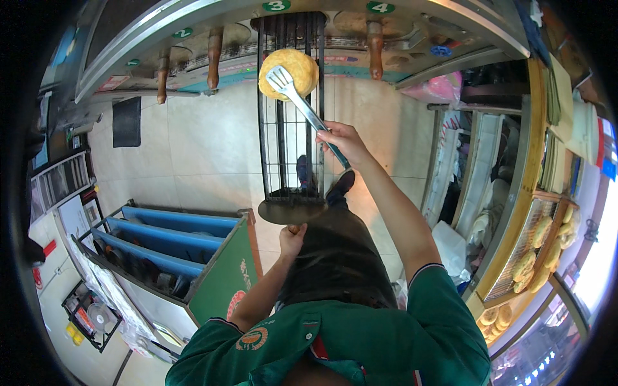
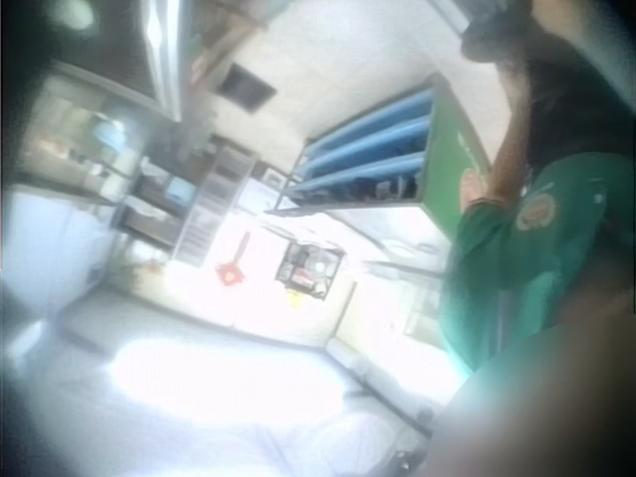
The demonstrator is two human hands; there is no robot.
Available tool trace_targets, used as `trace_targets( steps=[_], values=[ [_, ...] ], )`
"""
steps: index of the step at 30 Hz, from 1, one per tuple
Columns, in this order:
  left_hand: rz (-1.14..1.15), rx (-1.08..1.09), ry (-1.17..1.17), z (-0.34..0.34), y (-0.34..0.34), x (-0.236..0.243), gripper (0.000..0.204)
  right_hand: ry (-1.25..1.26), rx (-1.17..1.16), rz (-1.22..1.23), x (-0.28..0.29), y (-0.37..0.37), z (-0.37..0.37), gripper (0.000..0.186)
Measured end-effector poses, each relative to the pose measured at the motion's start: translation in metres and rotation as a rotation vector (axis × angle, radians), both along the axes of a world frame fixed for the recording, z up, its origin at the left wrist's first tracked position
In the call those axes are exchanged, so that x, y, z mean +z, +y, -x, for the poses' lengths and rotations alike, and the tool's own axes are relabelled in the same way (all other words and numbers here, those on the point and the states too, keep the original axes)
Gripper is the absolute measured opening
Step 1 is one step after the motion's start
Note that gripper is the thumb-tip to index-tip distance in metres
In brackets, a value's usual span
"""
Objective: The person arranges baked buns on a wire rack using tongs, then moves to a griddle to flip and cook more buns. They also flatten dough balls by hand on a stainless steel counter and place them on a tray.
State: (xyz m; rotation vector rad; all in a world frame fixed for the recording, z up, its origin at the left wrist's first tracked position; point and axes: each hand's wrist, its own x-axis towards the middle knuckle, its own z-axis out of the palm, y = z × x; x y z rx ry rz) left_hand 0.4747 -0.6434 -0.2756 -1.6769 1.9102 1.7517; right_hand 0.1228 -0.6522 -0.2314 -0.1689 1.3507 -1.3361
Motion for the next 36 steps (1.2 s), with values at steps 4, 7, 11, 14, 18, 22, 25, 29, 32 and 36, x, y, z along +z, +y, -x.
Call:
trace_targets(
  steps=[4,7,11,14,18,22,25,29,32,36],
  values=[
    [-0.025,-0.04,-0.041,-0.006,-0.004,-0.016,0.038,0.155,-0.091,0.098,-0.009,0.007,-0.003,0.043],
    [-0.084,-0.043,-0.064,-0.001,-0.009,-0.015,0.043,0.227,-0.118,0.119,-0.007,0.03,-0.003,0.047],
    [-0.253,0.032,-0.18,0.034,-0.022,0.016,0.045,0.141,-0.14,0.115,0.021,0.082,-0.003,0.057],
    [-0.21,0.015,-0.167,0.089,-0.051,0.036,0.04,0.113,-0.301,0.139,0.056,0.125,-0.01,0.063],
    [-0.123,-0.064,-0.15,0.177,-0.122,0.031,0.033,0.202,-0.524,0.057,0.103,0.214,-0.016,0.069],
    [-0.2,-0.069,-0.01,0.264,-0.195,0.012,0.041,0.395,-0.876,-0.127,0.137,0.307,-0.039,0.06],
    [-0.249,-0.051,0.033,0.332,-0.247,-0.012,0.037,0.489,-1.141,-0.223,0.157,0.36,-0.046,0.046],
    [-0.294,-0.06,0.005,0.402,-0.308,-0.033,0.036,0.402,-1.438,-0.155,0.17,0.406,-0.055,0.026],
    [-0.319,-0.083,-0.057,0.43,-0.332,-0.037,0.038,0.256,-1.606,-0.093,0.175,0.425,-0.066,0.03],
    [-0.328,-0.112,-0.095,0.438,-0.33,-0.024,0.039,0.06,-1.729,-0.1,0.187,0.447,-0.052,0.035]
  ],
)
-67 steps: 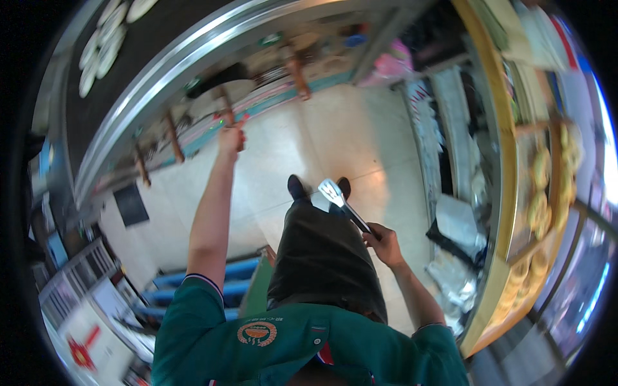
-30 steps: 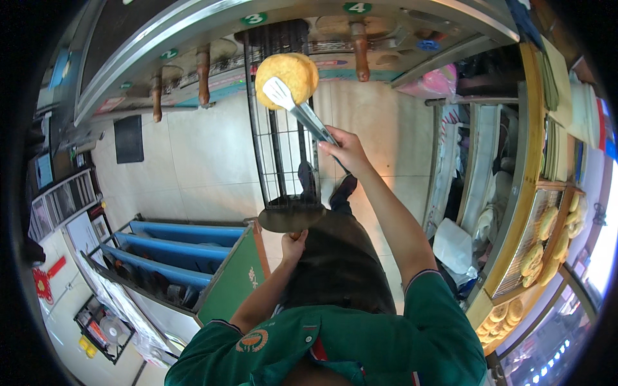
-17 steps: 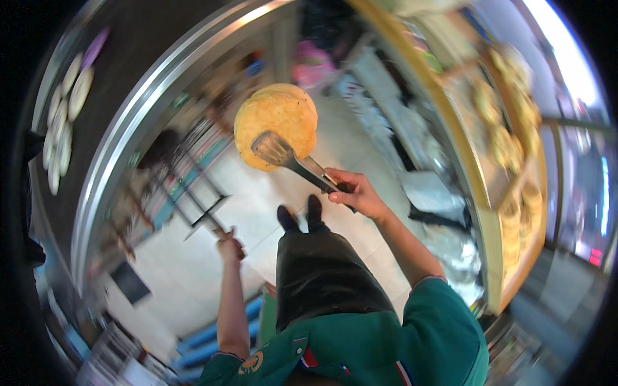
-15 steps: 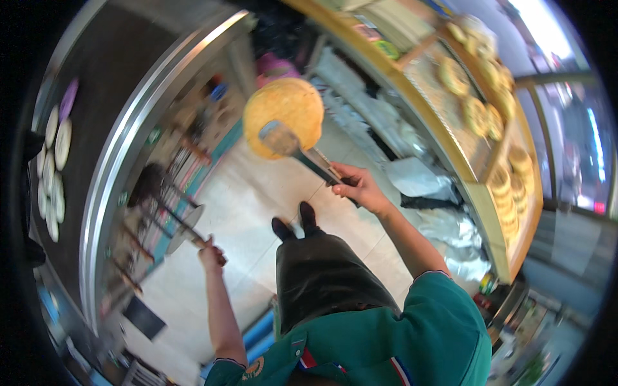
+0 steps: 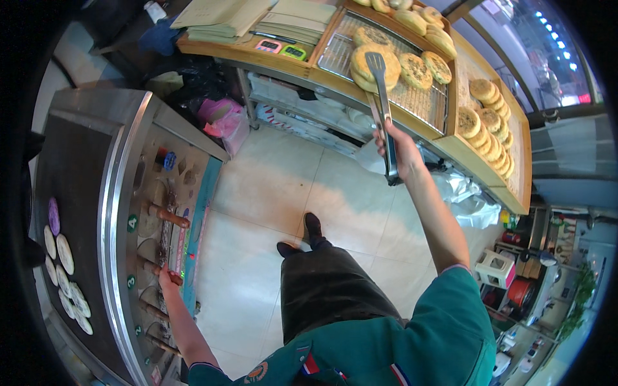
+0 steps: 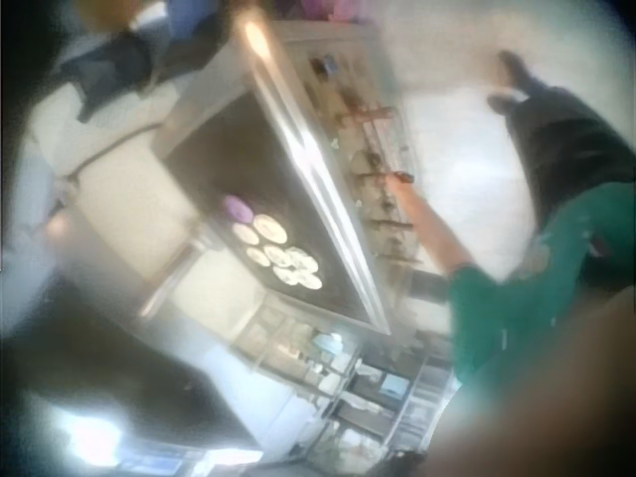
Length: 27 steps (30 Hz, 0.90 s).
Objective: The person arranges baked buns on a wire rack using tongs, then moves to a griddle to flip and cook more buns. They also flatten dough balls by hand on a stainless steel counter and place them on a tray.
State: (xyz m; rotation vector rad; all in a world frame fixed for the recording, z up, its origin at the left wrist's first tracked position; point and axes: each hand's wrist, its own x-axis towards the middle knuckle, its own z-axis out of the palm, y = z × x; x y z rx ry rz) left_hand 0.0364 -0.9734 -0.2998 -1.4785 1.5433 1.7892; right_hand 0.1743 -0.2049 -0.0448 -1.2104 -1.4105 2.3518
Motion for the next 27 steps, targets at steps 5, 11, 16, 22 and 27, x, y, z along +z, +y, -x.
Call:
trace_targets(
  steps=[5,11,16,22,27],
  values=[
    [0.725,-0.249,0.271,0.0,0.046,0.03,0.045,0.115,0.003,0.044,0.025,-0.008,0.005,0.035],
    [1.001,-0.448,0.549,0.022,0.143,0.017,0.074,0.061,-0.151,-0.119,0.041,-0.014,-0.039,0.03],
    [-0.115,-0.212,0.212,0.081,0.177,0.0,0.036,0.114,-0.108,-0.047,0.04,0.024,0.006,0.027],
    [-0.037,0.001,0.139,0.103,0.189,-0.005,0.036,0.141,-0.126,-0.071,0.042,0.03,0.014,0.03],
    [0.132,0.015,0.169,0.106,0.196,-0.007,0.038,0.176,-0.027,-0.033,0.045,0.036,0.006,0.033]
  ],
)
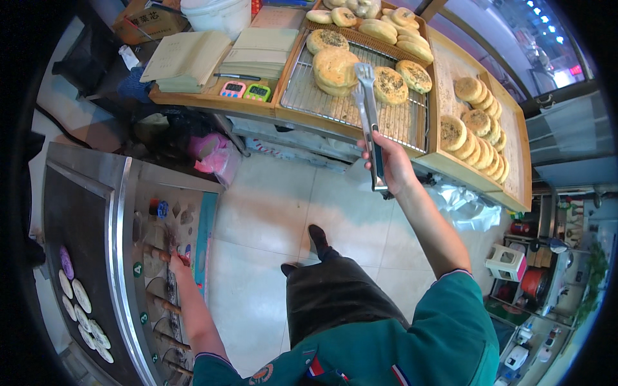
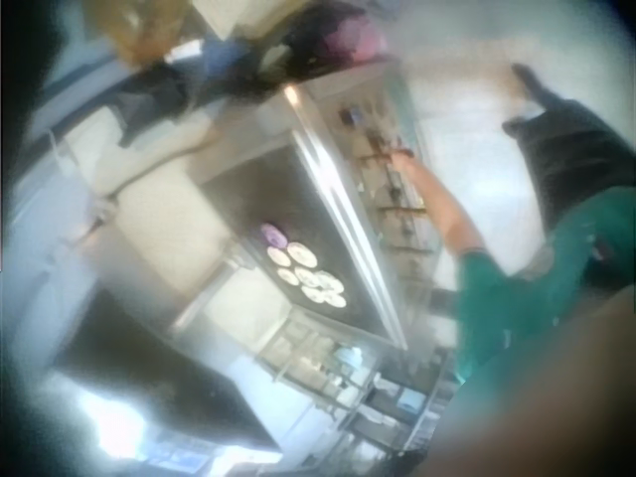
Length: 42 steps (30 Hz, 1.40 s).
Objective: The person arranges baked buns on a wire rack using tongs, then moves to a griddle to flip and cook more buns. They also flatten dough balls by hand on a stainless steel counter and place them on a tray.
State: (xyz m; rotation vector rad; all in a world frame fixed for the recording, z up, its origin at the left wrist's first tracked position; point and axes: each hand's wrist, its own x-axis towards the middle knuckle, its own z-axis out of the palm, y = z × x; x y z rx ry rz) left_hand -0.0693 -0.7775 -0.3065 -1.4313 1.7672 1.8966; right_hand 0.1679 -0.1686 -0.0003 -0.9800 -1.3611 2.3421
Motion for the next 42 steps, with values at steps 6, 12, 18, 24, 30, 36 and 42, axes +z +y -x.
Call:
trace_targets(
  steps=[6,12,18,24,30,36,42],
  values=[
    [0.056,-0.017,-0.033,0.002,-0.006,-0.001,0.037,0.038,0.112,0.09,0.001,0.017,0.056,0.029],
    [-0.015,-0.02,-0.043,0.001,-0.012,-0.009,0.034,0.004,-0.093,-0.152,0.008,0.058,0.01,0.019],
    [-0.063,-0.055,-0.047,0.005,-0.024,-0.018,0.034,-0.433,-0.352,-0.841,0.041,0.183,-0.097,0.021],
    [-0.192,-0.107,0.015,0.007,-0.03,-0.017,0.031,-1.152,-0.128,-1.183,0.043,0.254,-0.106,0.025],
    [-0.094,-0.069,0.025,0.005,-0.033,-0.024,0.035,-0.443,-0.252,-0.769,0.053,0.202,-0.066,0.028],
    [-0.14,0.034,0.154,-0.016,-0.023,-0.055,0.023,-0.166,0.41,-0.648,0.002,0.067,-0.01,0.034],
    [0.128,-0.058,0.226,-0.107,0.062,-0.021,0.02,-0.137,1.151,-0.36,-0.114,-0.086,0.086,0.037]
  ],
)
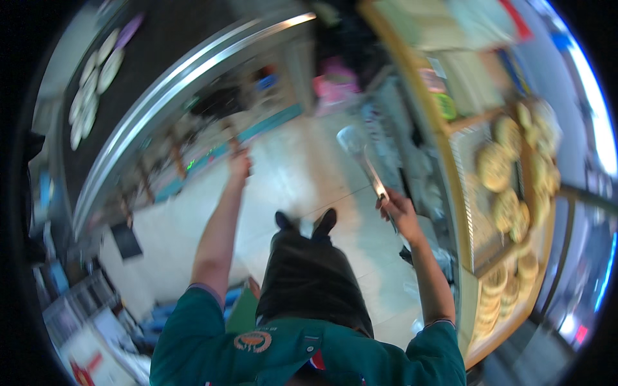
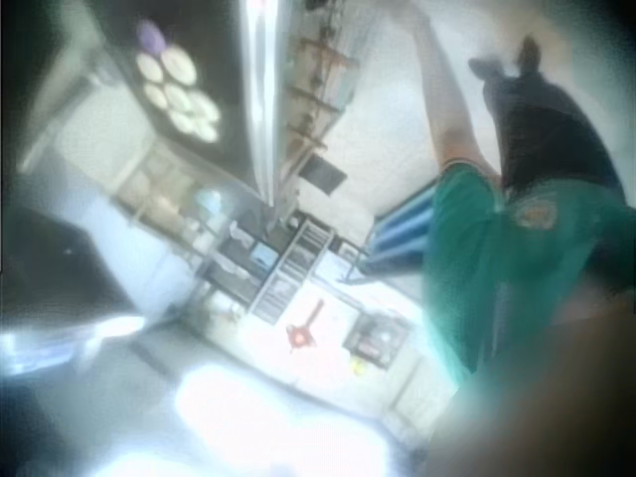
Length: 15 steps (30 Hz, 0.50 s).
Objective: The person arranges baked buns on a wire rack using tongs, then moves to a griddle to flip and cook more buns. They also flatten dough balls by hand on a stainless steel counter and place them on a tray.
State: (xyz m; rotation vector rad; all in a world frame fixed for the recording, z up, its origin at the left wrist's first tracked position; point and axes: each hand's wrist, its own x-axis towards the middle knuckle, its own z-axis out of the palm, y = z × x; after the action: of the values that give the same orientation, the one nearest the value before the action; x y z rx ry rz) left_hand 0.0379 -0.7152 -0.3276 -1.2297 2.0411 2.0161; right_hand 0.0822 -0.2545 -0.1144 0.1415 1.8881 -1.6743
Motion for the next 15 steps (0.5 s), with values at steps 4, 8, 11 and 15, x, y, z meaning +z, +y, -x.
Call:
trace_targets(
  steps=[4,8,11,15],
  values=[
    [0.029,0.135,-0.066,-0.066,0.06,0.042,0.035,-0.018,0.229,0.023,-0.04,-0.078,0.047,0.04],
    [0.065,0.088,-0.181,-0.131,0.108,0.056,0.032,-0.121,0.369,0.002,-0.056,-0.121,0.075,0.03],
    [0.164,0.066,-0.19,-0.183,0.143,0.059,0.032,-0.17,0.508,0.11,-0.066,-0.142,0.077,0.026],
    [0.179,0.068,-0.249,-0.234,0.179,0.07,0.033,-0.371,0.623,0.149,-0.081,-0.169,0.068,0.021]
  ],
)
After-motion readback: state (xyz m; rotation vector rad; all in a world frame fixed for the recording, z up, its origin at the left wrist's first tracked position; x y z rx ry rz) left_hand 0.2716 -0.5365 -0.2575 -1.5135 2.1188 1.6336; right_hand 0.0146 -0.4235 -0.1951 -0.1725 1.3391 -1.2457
